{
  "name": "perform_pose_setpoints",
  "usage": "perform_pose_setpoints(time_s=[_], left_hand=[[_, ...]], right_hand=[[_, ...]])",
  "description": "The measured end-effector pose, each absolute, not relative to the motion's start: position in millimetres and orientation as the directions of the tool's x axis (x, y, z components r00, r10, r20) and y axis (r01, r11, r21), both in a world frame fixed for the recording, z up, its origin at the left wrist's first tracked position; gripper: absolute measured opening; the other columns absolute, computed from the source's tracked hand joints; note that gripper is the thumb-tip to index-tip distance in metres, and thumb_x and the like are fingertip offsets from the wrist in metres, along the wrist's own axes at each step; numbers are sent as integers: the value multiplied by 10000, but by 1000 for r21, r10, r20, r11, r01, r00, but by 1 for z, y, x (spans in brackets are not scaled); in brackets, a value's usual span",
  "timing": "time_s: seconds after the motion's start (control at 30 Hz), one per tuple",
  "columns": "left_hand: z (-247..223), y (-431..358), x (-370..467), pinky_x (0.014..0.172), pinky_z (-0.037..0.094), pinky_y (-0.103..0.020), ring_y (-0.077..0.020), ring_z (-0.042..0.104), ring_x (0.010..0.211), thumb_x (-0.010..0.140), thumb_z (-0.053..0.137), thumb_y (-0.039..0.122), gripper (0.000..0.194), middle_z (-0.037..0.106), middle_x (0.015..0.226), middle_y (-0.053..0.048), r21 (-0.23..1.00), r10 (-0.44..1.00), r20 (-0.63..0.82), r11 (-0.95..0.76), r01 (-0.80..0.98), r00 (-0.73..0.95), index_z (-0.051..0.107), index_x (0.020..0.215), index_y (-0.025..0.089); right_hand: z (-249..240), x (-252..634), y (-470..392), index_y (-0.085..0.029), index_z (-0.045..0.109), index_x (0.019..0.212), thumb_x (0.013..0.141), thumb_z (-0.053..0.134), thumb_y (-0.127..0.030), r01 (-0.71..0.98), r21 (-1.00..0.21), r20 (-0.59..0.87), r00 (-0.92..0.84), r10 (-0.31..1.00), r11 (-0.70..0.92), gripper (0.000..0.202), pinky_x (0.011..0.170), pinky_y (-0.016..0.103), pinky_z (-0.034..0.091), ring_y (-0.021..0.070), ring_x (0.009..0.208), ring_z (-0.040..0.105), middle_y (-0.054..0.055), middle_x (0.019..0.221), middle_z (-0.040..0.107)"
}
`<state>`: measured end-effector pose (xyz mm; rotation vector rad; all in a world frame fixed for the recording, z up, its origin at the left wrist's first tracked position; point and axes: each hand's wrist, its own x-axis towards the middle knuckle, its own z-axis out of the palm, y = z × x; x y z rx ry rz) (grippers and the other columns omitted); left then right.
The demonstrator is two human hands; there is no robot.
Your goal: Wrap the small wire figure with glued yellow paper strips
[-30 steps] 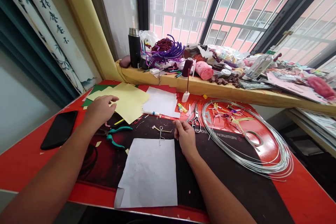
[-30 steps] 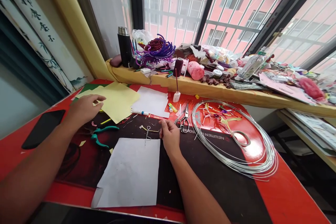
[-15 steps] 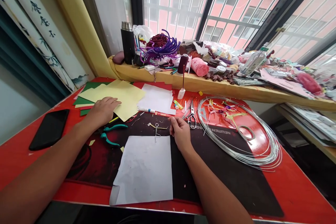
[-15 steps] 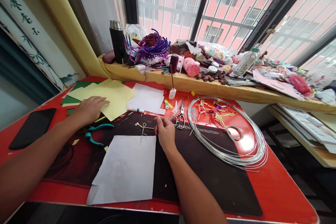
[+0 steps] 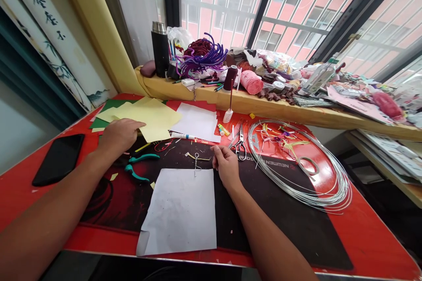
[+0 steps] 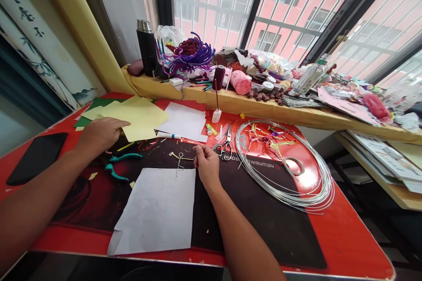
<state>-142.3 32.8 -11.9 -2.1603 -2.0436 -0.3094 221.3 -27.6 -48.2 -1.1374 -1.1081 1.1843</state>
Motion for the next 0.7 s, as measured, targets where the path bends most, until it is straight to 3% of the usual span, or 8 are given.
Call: perform_pose_setpoints(time_s=[0.2,0.33,0.43,0.5,0.57,0.63,0.7], left_hand=[[11,25,-149,805,505,-337,-302,682,1116,943,432,253,509,787,1280,-111,88,915,363,153,984,-175,765,1326,208],[22,23,-156,633,453,-316,-250,659,721,951,444,347,511,842,1032,-98,285,848,384,267,921,-365,778,1309,203],[21,21,-159,595,456,-280,-191,609,606,941,500,404,522,847,976,-68,444,802,393,262,857,-449,767,1324,170],[18,17,-158,676,530,-275,-190,688,708,933,537,378,492,848,1062,-63,517,755,481,167,840,-446,770,1313,170],[16,13,-153,883,589,-324,-215,761,964,939,554,325,441,820,1220,-76,527,678,633,-26,849,-372,778,1281,159],[16,10,-148,1096,538,-397,-230,720,1221,963,546,280,399,771,1343,-86,463,590,762,-206,862,-268,774,1259,141],[15,9,-143,1191,477,-446,-233,658,1340,987,511,258,388,744,1394,-78,384,580,797,-275,882,-166,760,1264,150]], right_hand=[[-50,222,-27,-204,699,869,904,703,-577,-100,-994,30,61,998,36,375,462,256,326,120,458,453,-59,524,534],[-50,221,-27,-204,702,870,907,697,-562,-100,-994,28,60,998,34,360,465,258,325,123,462,454,-56,527,536],[-50,221,-27,-203,705,871,907,692,-562,-96,-995,26,61,998,32,362,466,261,323,124,460,452,-56,525,537],[-49,221,-27,-203,706,871,905,692,-568,-89,-996,25,62,998,31,368,466,263,324,126,460,454,-56,524,540],[-50,221,-27,-202,706,873,903,694,-574,-80,-996,27,61,998,32,374,466,263,326,126,460,456,-56,523,542],[-50,221,-27,-200,707,878,902,696,-578,-72,-997,28,60,998,33,378,467,262,329,126,460,457,-56,523,543],[-50,221,-28,-200,708,884,902,699,-578,-71,-997,27,54,998,31,379,466,260,330,124,460,459,-57,528,543]])
